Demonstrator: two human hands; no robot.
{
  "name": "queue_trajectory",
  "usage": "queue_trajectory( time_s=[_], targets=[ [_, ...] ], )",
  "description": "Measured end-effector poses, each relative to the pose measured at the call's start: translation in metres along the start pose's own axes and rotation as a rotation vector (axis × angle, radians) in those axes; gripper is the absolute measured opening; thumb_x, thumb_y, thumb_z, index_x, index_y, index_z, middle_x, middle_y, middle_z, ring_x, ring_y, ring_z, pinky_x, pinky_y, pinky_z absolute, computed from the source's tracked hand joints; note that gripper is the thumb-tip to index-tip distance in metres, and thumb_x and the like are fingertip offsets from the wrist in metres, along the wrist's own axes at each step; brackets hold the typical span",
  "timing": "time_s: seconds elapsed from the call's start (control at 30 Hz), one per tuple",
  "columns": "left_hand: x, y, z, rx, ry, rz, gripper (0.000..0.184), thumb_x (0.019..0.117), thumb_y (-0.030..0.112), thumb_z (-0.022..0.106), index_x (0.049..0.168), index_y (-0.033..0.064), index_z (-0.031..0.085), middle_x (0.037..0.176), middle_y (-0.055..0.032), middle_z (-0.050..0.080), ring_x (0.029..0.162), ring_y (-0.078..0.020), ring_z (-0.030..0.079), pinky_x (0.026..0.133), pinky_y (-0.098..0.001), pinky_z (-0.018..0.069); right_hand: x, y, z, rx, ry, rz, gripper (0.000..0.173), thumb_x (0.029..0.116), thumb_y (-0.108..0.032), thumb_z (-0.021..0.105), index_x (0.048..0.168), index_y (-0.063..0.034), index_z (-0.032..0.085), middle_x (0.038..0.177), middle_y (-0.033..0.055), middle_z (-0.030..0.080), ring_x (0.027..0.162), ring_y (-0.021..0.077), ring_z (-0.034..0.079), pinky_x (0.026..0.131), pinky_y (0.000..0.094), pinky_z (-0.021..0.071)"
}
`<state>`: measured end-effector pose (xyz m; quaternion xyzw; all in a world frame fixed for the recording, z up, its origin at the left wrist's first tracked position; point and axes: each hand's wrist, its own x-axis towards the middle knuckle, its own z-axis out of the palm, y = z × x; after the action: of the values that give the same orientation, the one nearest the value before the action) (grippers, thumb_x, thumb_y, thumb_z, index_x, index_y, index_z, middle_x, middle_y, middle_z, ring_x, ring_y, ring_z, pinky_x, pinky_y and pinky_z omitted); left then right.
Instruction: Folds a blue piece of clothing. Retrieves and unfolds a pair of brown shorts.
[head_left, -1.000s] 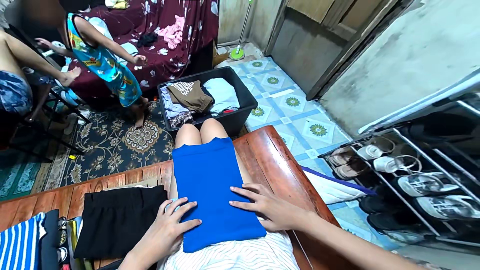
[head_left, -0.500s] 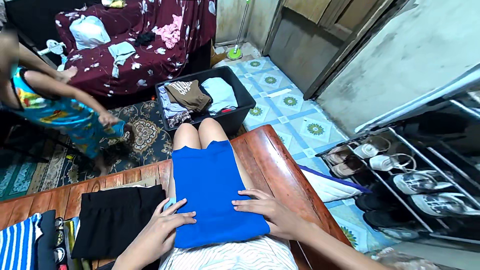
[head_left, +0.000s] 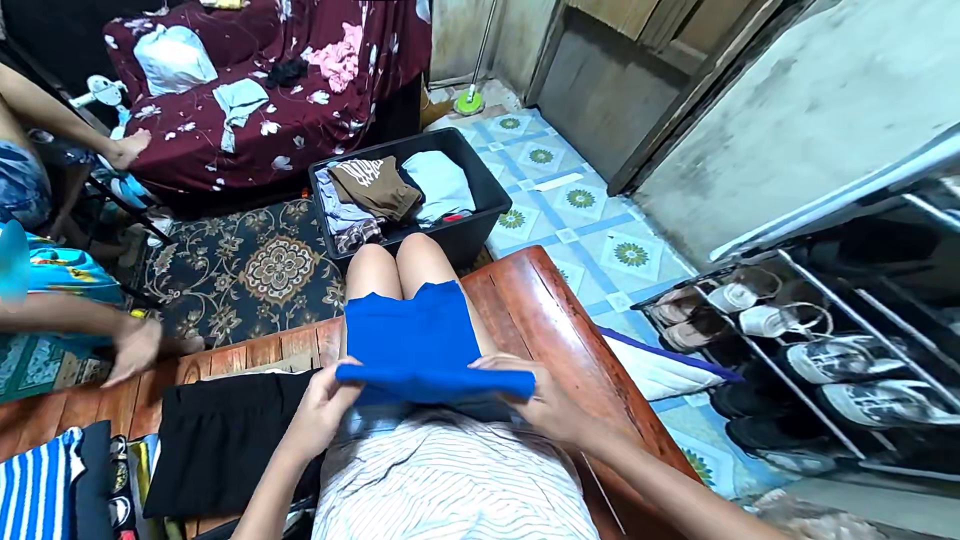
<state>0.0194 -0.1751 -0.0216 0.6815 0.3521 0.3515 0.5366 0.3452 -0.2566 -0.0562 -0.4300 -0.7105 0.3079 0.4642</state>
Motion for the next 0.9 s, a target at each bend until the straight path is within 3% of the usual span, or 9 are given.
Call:
queue_trajectory(
  time_s=[0.07, 0.13, 0.2, 0.3, 0.4, 0.5, 0.63, 0.83, 0.9],
  targets=[
    [0.015, 0.004, 0.012, -0.089, 0.153, -0.136, 0.023, 0.1035, 0.022, 0.048, 0.112, 0.0123, 0.067, 0.097, 0.0038, 0.072, 0.089, -0.0054, 0.069, 0.082, -0.0282, 0.0589, 0.018, -0.007, 0.005, 0.055, 0.138, 0.147, 0.018, 0.0967, -0.014, 0.062, 0.109, -0.0027, 0.07, 0.103, -0.0008, 0.073, 0.097, 0.0006, 0.068, 0.089, 0.0228, 0.0581],
    [0.033, 0.008, 0.021, -0.09, 0.256, -0.244, 0.029, 0.1089, 0.028, 0.047, 0.119, 0.0099, 0.066, 0.096, -0.0025, 0.072, 0.084, -0.0102, 0.07, 0.077, -0.0319, 0.0595, 0.039, -0.013, 0.008, 0.095, 0.22, 0.297, 0.025, 0.1019, -0.015, 0.059, 0.122, -0.0019, 0.065, 0.106, 0.0034, 0.072, 0.093, 0.0051, 0.068, 0.084, 0.0273, 0.0591],
    [0.046, 0.005, 0.028, -0.027, 0.338, -0.307, 0.036, 0.1091, 0.037, 0.047, 0.125, 0.0102, 0.065, 0.098, -0.0078, 0.071, 0.082, -0.0148, 0.069, 0.074, -0.0373, 0.0589, 0.06, -0.01, 0.012, 0.119, 0.291, 0.398, 0.026, 0.1049, -0.017, 0.056, 0.125, -0.0017, 0.063, 0.101, 0.0071, 0.071, 0.086, 0.0098, 0.069, 0.078, 0.0316, 0.0594],
    [0.065, -0.001, 0.034, 0.083, 0.439, -0.329, 0.037, 0.1104, 0.036, 0.044, 0.12, 0.0059, 0.062, 0.095, -0.0128, 0.067, 0.081, -0.0192, 0.066, 0.074, -0.0418, 0.056, 0.08, 0.003, 0.018, 0.072, 0.329, 0.435, 0.026, 0.106, -0.021, 0.056, 0.121, -0.0008, 0.065, 0.099, 0.0109, 0.07, 0.085, 0.0141, 0.068, 0.078, 0.0352, 0.0574],
    [0.079, -0.006, 0.036, 0.224, 0.488, -0.298, 0.036, 0.1114, 0.029, 0.042, 0.124, 0.001, 0.06, 0.104, -0.0195, 0.068, 0.095, -0.0291, 0.068, 0.085, -0.0514, 0.0544, 0.096, 0.021, 0.02, 0.023, 0.353, 0.441, 0.025, 0.105, -0.02, 0.058, 0.117, 0.0004, 0.066, 0.097, 0.0111, 0.071, 0.087, 0.0144, 0.069, 0.082, 0.0364, 0.0576],
    [0.09, -0.006, 0.037, 0.421, 0.52, -0.326, 0.035, 0.1117, 0.025, 0.041, 0.128, 0.0001, 0.059, 0.111, -0.0226, 0.069, 0.106, -0.0356, 0.067, 0.094, -0.058, 0.051, 0.105, 0.028, 0.019, -0.09, 0.353, 0.479, 0.028, 0.1056, -0.023, 0.057, 0.112, 0.0016, 0.067, 0.096, 0.0157, 0.07, 0.088, 0.0229, 0.069, 0.085, 0.0459, 0.0555],
    [0.089, -0.013, 0.041, 0.6, 0.52, -0.36, 0.038, 0.1127, 0.03, 0.037, 0.134, 0.0032, 0.054, 0.105, -0.0267, 0.068, 0.1, -0.0449, 0.068, 0.084, -0.064, 0.0523, 0.108, 0.043, 0.015, -0.191, 0.346, 0.507, 0.028, 0.1059, -0.026, 0.057, 0.109, 0.0001, 0.067, 0.089, 0.0155, 0.069, 0.082, 0.0264, 0.067, 0.079, 0.0502, 0.0538],
    [0.087, -0.021, 0.044, 0.725, 0.57, -0.355, 0.04, 0.1117, 0.031, 0.04, 0.141, 0.0065, 0.049, 0.094, -0.0258, 0.069, 0.089, -0.0471, 0.069, 0.074, -0.0642, 0.0536, 0.109, 0.051, 0.013, -0.23, 0.296, 0.595, 0.03, 0.1055, -0.029, 0.058, 0.111, 0.0003, 0.065, 0.085, 0.0164, 0.066, 0.077, 0.0295, 0.065, 0.075, 0.0528, 0.0524],
    [0.091, -0.024, 0.044, 0.805, 0.616, -0.346, 0.04, 0.1089, 0.029, 0.048, 0.142, 0.006, 0.05, 0.096, -0.0252, 0.07, 0.089, -0.0463, 0.069, 0.075, -0.064, 0.0529, 0.11, 0.052, 0.014, -0.241, 0.306, 0.657, 0.036, 0.1037, -0.033, 0.061, 0.117, -0.0001, 0.061, 0.085, 0.0171, 0.068, 0.077, 0.032, 0.067, 0.075, 0.0554, 0.0538]
  ],
)
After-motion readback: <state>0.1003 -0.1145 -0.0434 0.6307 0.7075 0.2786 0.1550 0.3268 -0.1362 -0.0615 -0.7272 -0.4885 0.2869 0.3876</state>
